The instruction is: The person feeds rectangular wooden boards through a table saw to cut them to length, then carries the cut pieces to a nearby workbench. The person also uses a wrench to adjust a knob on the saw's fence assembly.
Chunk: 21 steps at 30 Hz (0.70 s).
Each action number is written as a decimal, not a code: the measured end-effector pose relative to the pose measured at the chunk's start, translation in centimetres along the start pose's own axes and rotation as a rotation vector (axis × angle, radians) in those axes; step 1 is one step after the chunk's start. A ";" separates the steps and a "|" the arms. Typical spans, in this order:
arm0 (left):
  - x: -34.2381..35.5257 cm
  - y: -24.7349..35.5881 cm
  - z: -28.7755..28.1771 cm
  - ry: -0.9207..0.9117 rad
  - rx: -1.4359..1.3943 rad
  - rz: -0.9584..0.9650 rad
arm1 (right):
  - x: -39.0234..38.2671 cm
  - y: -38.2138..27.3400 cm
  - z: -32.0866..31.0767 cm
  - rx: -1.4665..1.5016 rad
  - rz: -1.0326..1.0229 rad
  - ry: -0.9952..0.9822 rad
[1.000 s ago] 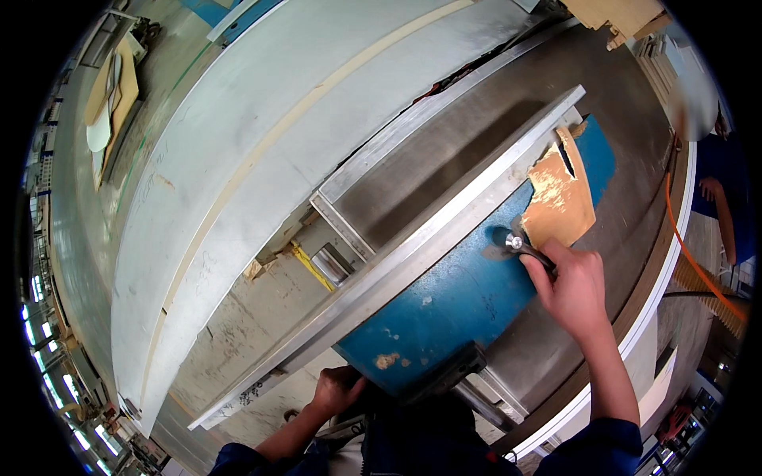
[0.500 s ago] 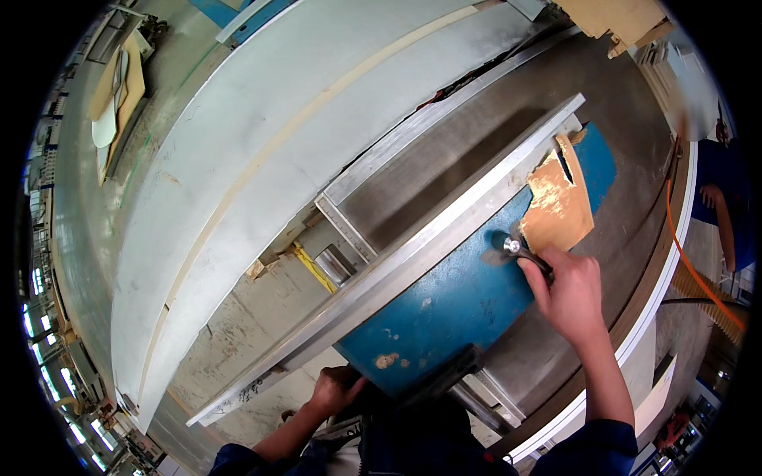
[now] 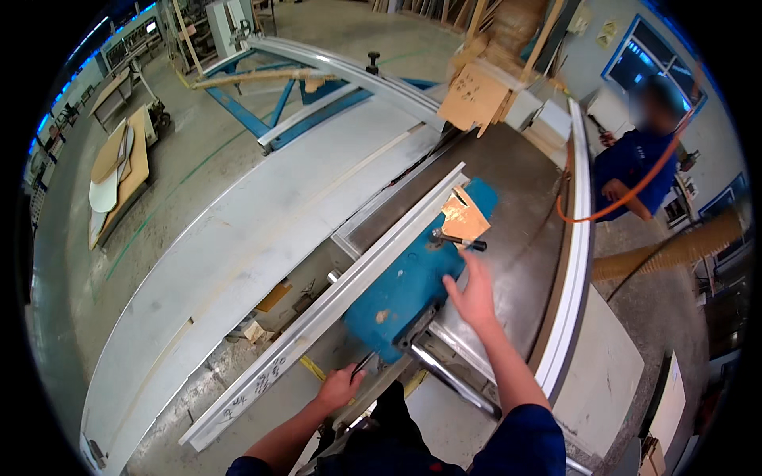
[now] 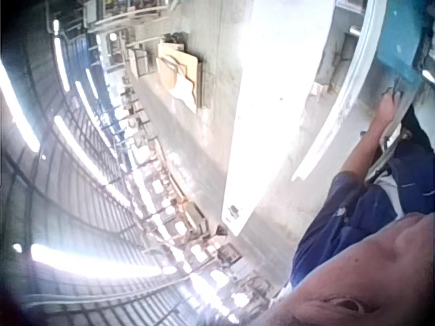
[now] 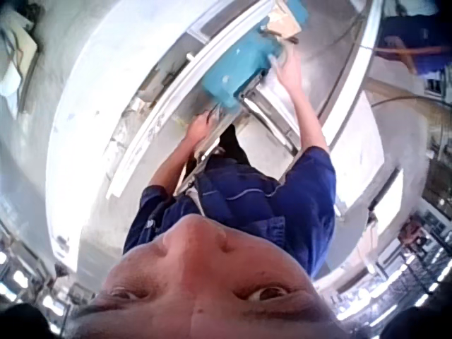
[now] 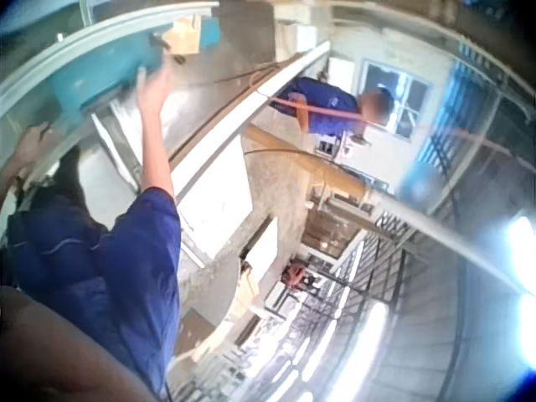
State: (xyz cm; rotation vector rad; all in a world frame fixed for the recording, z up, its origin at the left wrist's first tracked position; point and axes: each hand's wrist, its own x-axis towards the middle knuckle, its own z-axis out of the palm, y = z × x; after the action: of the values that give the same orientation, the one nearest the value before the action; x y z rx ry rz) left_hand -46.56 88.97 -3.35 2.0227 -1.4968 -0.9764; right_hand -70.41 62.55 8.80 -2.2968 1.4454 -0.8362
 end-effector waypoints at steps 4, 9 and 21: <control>-7.1 -6.2 0.8 -0.151 -0.108 0.156 | -19.5 -3.1 -2.4 -0.103 0.207 -0.033; -19.9 -10.6 -5.7 -0.273 -0.184 0.060 | -37.8 -9.3 -3.9 -0.300 0.277 -0.168; -28.7 -1.4 -4.0 -0.339 -0.372 0.183 | -60.0 -14.0 -10.5 -0.410 0.745 0.239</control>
State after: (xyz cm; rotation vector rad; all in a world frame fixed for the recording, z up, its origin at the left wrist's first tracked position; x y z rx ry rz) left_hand -47.42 116.31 6.32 1.4872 -1.4948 -1.4495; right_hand -86.25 122.89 5.68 -1.6632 2.5332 -0.6239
